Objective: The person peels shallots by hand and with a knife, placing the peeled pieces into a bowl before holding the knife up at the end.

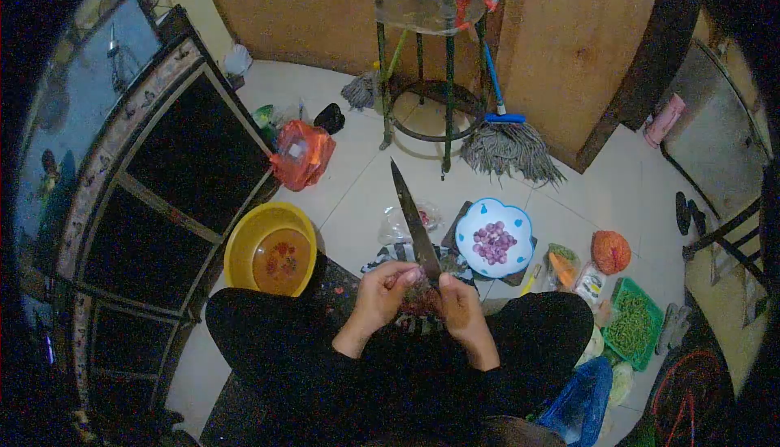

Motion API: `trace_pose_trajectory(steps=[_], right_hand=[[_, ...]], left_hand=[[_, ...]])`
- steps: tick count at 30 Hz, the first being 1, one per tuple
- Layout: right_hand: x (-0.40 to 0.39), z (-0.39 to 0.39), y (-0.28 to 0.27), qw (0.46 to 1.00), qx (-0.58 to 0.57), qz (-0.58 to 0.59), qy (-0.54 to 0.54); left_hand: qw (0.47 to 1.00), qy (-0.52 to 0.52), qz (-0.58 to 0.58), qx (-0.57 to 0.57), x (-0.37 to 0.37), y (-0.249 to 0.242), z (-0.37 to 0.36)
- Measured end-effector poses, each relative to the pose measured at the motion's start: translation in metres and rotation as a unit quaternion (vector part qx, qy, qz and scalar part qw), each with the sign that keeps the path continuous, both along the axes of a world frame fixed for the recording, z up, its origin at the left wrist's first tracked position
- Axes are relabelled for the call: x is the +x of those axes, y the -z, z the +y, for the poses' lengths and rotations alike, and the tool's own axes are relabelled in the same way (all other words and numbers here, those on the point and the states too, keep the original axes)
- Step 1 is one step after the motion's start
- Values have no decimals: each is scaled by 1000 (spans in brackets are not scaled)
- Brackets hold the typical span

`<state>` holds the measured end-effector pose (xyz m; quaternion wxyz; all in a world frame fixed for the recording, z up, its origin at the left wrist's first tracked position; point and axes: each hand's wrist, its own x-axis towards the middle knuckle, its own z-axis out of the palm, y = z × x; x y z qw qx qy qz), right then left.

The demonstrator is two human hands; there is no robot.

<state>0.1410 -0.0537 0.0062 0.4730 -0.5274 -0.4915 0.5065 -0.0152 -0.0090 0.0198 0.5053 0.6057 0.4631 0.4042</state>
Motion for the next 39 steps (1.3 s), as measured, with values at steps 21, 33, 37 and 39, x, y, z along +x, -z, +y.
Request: trace_pose_trajectory(steps=[21,33,37,39], right_hand=[[-1,2,-3,998,-14,64,4],[-7,3,-4,999,-7,32,-36],[-6,2,0,999,17,-29,-15],[-4,2,1,999,22,-39,-13]], left_hand=[[999,1,-45,-24,0,7,1],[987,-9,-126,-94,3,7,1],[988,-10,-117,-102,2,15,0],[980,-10,-141,-142,2,14,-1]])
